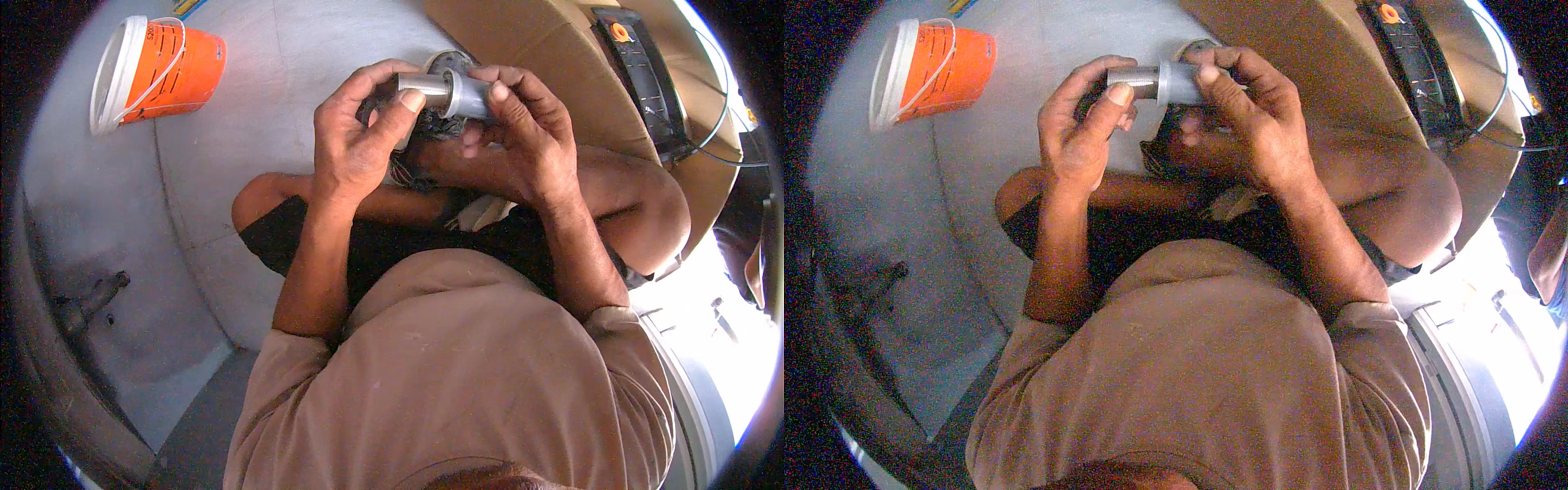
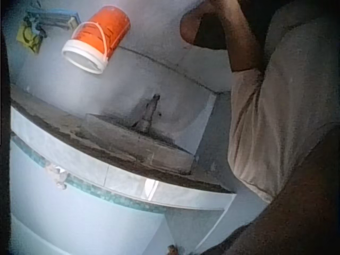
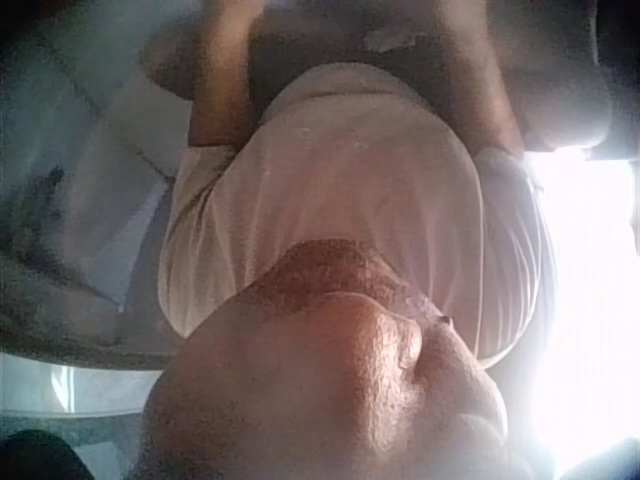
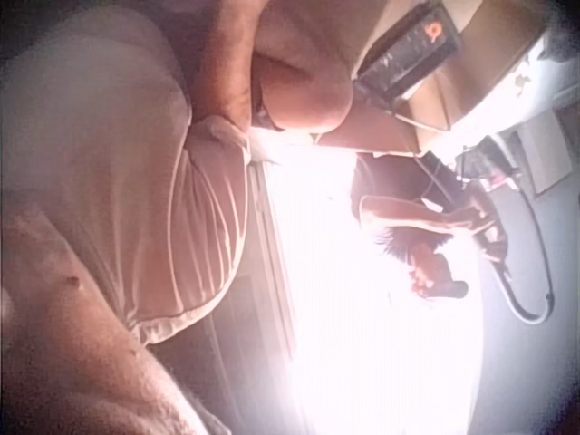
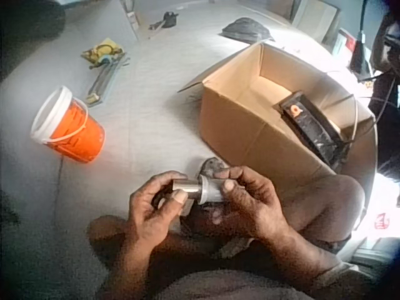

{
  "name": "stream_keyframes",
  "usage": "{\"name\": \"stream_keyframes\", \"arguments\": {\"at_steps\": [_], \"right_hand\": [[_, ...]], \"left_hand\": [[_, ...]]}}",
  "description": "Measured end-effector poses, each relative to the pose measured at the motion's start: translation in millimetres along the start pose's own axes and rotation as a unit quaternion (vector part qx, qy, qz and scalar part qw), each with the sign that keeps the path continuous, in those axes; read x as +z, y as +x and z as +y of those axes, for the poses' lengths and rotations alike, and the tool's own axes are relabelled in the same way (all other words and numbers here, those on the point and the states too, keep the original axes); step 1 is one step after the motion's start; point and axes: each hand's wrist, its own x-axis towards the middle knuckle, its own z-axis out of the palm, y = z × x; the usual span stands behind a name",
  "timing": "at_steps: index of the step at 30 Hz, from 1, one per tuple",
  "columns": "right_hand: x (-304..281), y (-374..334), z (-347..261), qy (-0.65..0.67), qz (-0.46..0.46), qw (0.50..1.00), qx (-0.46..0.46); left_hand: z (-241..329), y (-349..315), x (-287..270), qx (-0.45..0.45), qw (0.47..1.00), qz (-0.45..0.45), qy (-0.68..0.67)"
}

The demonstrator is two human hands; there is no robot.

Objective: The person assembles a kitchen faucet by sliding O-rings and mounting hardware onto the hose assembly. The person picks up various components from a box and fits them together manually.

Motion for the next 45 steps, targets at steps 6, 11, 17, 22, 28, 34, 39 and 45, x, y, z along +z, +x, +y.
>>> {"name": "stream_keyframes", "arguments": {"at_steps": [6, 11, 17, 22, 28, 34, 39, 45], "right_hand": [[-4.2, 1.5, 2.6, -0.085, 0.009, 0.996, 0.016], [2.7, 3.2, 9.6, -0.082, -0.009, 0.992, -0.094], [-7.5, 3.6, -9.5, -0.032, -0.058, 0.989, 0.131], [-4.6, 5.7, 18.2, -0.111, -0.006, 0.985, -0.132], [-12.2, 3.9, -11.6, -0.071, -0.065, 0.987, 0.13], [-0.4, -0.4, 6.7, -0.202, -0.019, 0.973, -0.108], [-3.6, 1.4, -3.9, -0.053, -0.035, 0.994, 0.092], [-9.5, 10.6, 24.3, -0.2, -0.009, 0.966, -0.163]], "left_hand": [[1.3, 0.6, -2.0, -0.009, 1.0, -0.014, 0.008], [-2.7, 1.4, 3.0, -0.01, 0.999, -0.016, 0.026], [0.5, 0.3, 2.2, 0.004, 0.999, -0.045, -0.009], [-4.7, 1.8, 5.5, 0.01, 1.0, -0.019, 0.012], [-2.7, 1.6, -5.3, -0.012, 0.999, -0.034, -0.021], [-5.2, 1.7, -2.1, -0.025, 0.999, -0.018, -0.039], [-3.9, 1.0, -5.7, -0.013, 0.999, -0.027, -0.044], [-3.9, 1.5, 5.5, -0.036, 0.999, -0.014, -0.014]]}}
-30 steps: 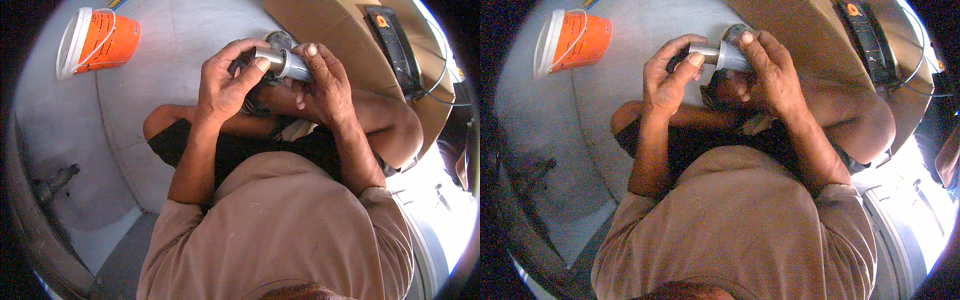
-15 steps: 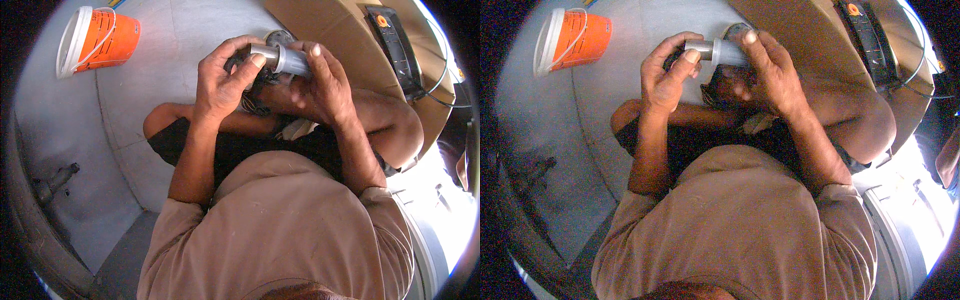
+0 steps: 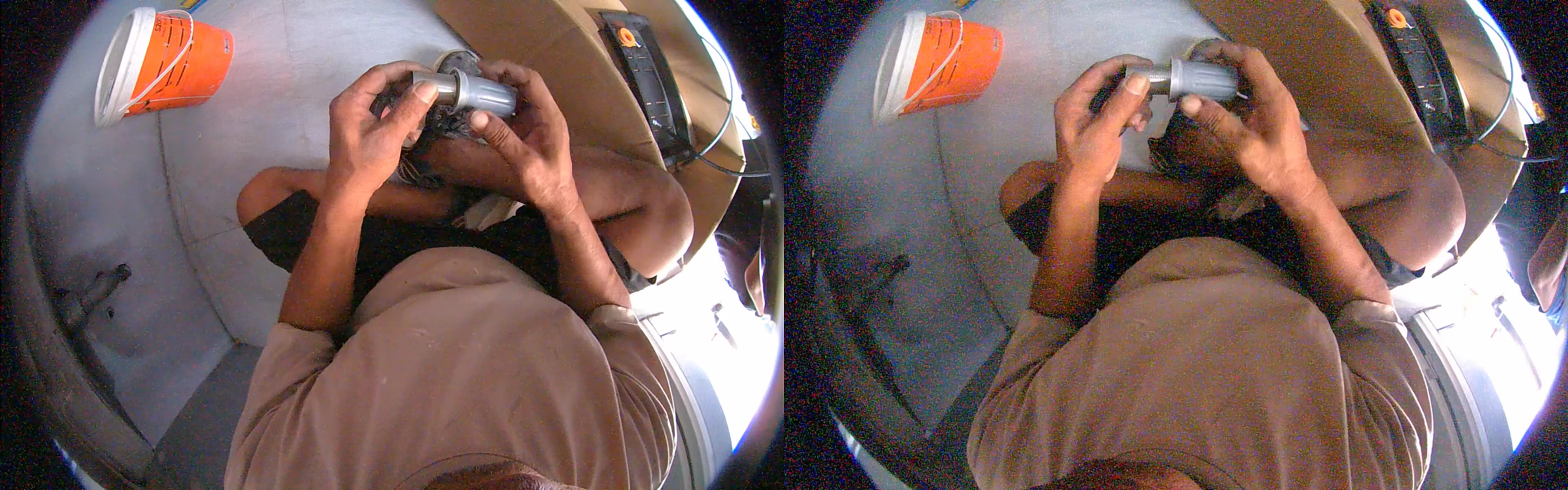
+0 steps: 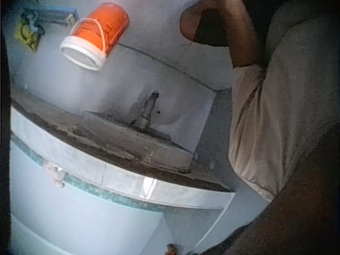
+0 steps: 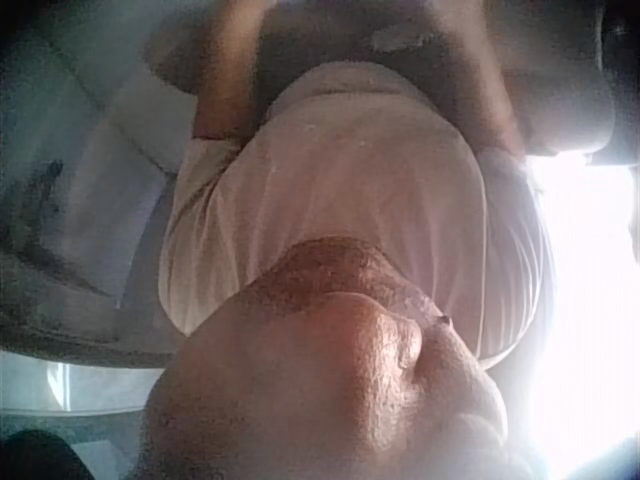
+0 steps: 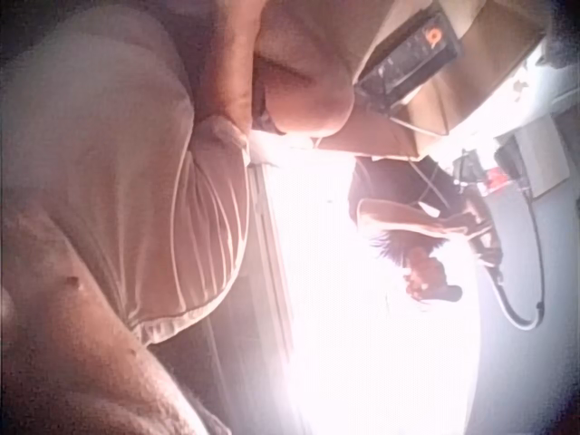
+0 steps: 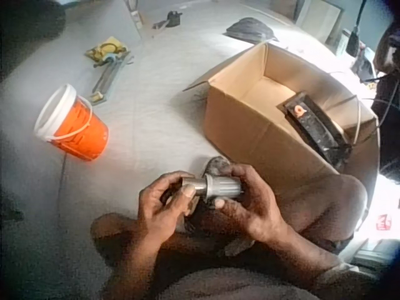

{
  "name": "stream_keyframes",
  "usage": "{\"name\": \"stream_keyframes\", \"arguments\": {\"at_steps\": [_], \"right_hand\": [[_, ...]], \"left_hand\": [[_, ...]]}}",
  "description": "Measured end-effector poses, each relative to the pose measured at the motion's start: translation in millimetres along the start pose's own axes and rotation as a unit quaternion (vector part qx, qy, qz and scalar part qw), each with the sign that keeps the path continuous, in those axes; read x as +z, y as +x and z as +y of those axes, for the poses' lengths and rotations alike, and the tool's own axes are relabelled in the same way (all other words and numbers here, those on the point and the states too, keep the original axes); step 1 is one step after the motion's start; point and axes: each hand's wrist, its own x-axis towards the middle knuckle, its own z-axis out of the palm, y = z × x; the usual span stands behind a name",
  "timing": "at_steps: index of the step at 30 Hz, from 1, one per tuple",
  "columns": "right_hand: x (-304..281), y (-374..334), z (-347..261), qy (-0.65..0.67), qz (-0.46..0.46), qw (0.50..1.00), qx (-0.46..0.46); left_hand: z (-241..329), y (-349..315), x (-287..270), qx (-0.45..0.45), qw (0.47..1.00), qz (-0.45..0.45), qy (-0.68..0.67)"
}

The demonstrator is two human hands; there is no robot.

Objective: The person assembles a kitchen faucet by sliding O-rings and mounting hardware onto the hose assembly. The person picks up various components from a box and fits them together manually.

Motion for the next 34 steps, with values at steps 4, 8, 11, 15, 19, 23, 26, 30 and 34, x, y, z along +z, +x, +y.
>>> {"name": "stream_keyframes", "arguments": {"at_steps": [4, 8, 11, 15, 19, 23, 26, 30, 34], "right_hand": [[-5.3, -1.1, -23.4, 0.041, -0.017, 0.986, 0.163], [-14.1, 7.0, -30.0, 0.111, -0.102, 0.927, 0.344], [1.5, -1.6, -15.9, -0.169, -0.021, 0.985, -0.024], [-1.7, -3.9, -22.6, -0.096, -0.033, 0.993, 0.054], [1.6, -4.5, -20.9, -0.131, -0.026, 0.99, -0.039], [5.6, -3.2, -32.9, 0.157, -0.021, 0.947, 0.279], [-4.7, -2.9, -22.2, 0.212, -0.045, 0.911, 0.351], [-15.2, 0.7, -17.3, 0.105, -0.112, 0.926, 0.345], [6.1, -9.9, -5.8, -0.19, 0.014, 0.979, -0.077]], "left_hand": [[-6.2, 0.2, -3.4, -0.003, 0.999, 0.0, -0.047], [-10.0, 0.5, -12.2, -0.025, 0.996, -0.008, -0.079], [-5.9, -0.5, -7.2, -0.047, 0.993, -0.006, -0.11], [-7.3, -0.9, -6.2, -0.025, 0.999, 0.007, -0.042], [-8.7, -4.1, -6.9, 0.019, 0.998, -0.007, -0.064], [-7.6, -8.6, -9.0, 0.048, 0.999, -0.013, -0.001], [-5.8, -8.9, -11.3, 0.097, 0.992, -0.026, 0.073], [-0.6, -8.7, -9.8, 0.136, 0.985, -0.037, 0.099], [-12.4, -3.3, -1.5, 0.053, 0.997, 0.041, 0.041]]}}
